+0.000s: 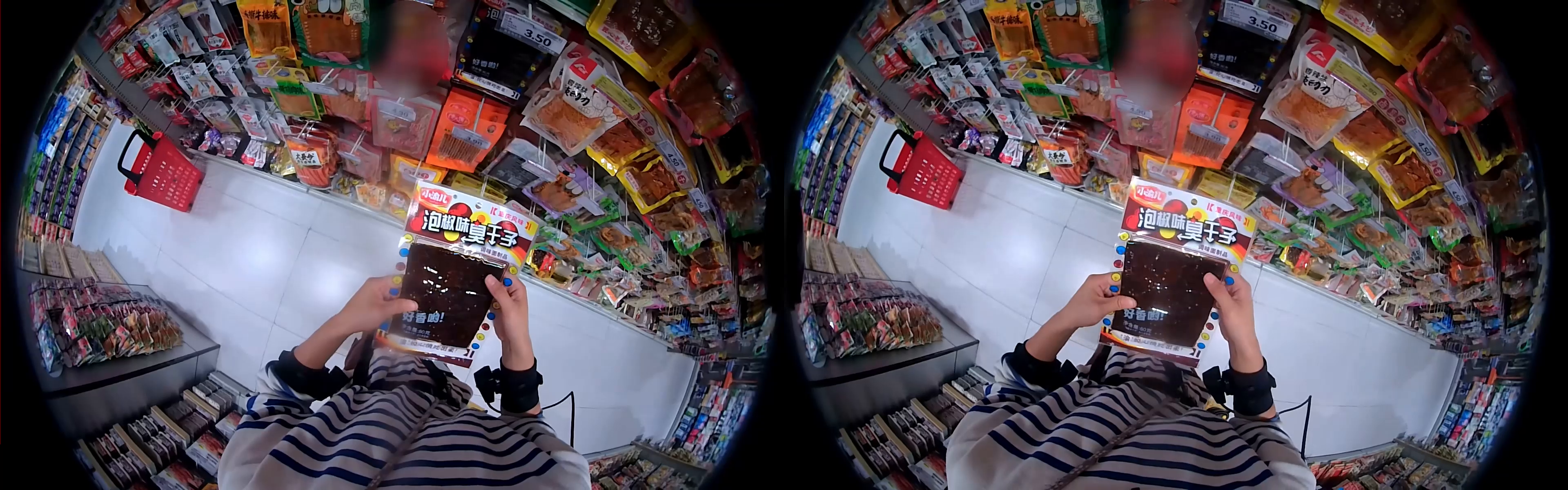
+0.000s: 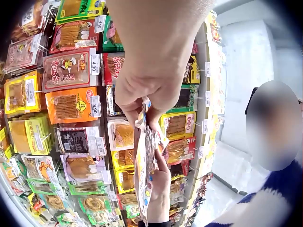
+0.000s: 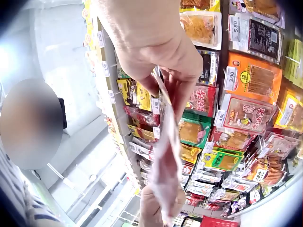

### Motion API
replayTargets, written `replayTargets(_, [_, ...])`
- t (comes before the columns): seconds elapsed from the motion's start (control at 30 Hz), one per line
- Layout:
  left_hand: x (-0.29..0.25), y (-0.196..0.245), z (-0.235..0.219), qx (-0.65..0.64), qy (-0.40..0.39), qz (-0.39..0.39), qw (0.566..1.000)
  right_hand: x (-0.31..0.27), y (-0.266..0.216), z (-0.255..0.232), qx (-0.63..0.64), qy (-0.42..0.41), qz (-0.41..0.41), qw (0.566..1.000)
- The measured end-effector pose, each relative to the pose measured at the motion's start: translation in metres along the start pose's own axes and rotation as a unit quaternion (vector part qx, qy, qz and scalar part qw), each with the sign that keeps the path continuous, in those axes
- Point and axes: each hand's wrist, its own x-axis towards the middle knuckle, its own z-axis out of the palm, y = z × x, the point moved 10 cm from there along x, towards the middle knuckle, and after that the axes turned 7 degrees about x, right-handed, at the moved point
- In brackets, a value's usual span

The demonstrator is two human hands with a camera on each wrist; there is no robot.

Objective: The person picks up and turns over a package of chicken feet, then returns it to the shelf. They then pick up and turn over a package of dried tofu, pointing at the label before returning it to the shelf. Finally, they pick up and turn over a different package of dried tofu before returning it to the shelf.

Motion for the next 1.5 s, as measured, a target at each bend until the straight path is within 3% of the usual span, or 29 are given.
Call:
replayTargets(0.23, [0.042,0.029,-0.022,0.096,0.02,0.005,0.995,0.054,-0.025,-0.005,-0.014,0.013,-0.045,0.999])
replayTargets(0.4, [0.088,0.052,-0.058,0.107,0.088,0.07,0.988,0.095,-0.049,-0.013,-0.073,0.004,-0.099,0.992])
replayTargets(0.47, [0.097,0.084,-0.082,0.2,0.179,0.173,0.948,0.107,-0.055,-0.015,-0.087,0.012,-0.113,0.99])
replayTargets(0.53, [0.096,0.147,-0.087,0.185,0.27,0.251,0.911,0.119,-0.059,-0.013,-0.104,0.005,-0.12,0.987])
replayTargets(0.6, [0.094,0.205,-0.074,0.402,0.306,0.361,0.784,0.128,-0.063,-0.011,-0.111,0.0,-0.125,0.986])
replayTargets(0.7, [0.124,0.235,-0.053,0.54,0.274,0.401,0.688,0.144,-0.066,-0.006,-0.11,-0.009,-0.12,0.987])
replayTargets(0.8, [0.151,0.247,-0.048,0.543,0.249,0.458,0.658,0.156,-0.07,-0.004,-0.097,-0.01,-0.115,0.988])
replayTargets(0.93, [0.199,0.245,-0.057,0.556,0.156,0.388,0.719,0.172,-0.079,0.0,-0.082,0.02,-0.128,0.988])
replayTargets(1.27, [0.305,0.265,-0.11,0.31,0.045,0.335,0.888,0.251,-0.115,-0.004,-0.086,0.089,-0.153,0.98])
replayTargets(1.3, [0.307,0.276,-0.11,0.343,0.06,0.379,0.857,0.256,-0.126,0.0,-0.061,0.104,-0.193,0.974])
replayTargets(1.5, [0.323,0.312,-0.103,0.328,0.065,0.494,0.803,0.28,-0.157,-0.013,-0.08,0.127,-0.237,0.96])
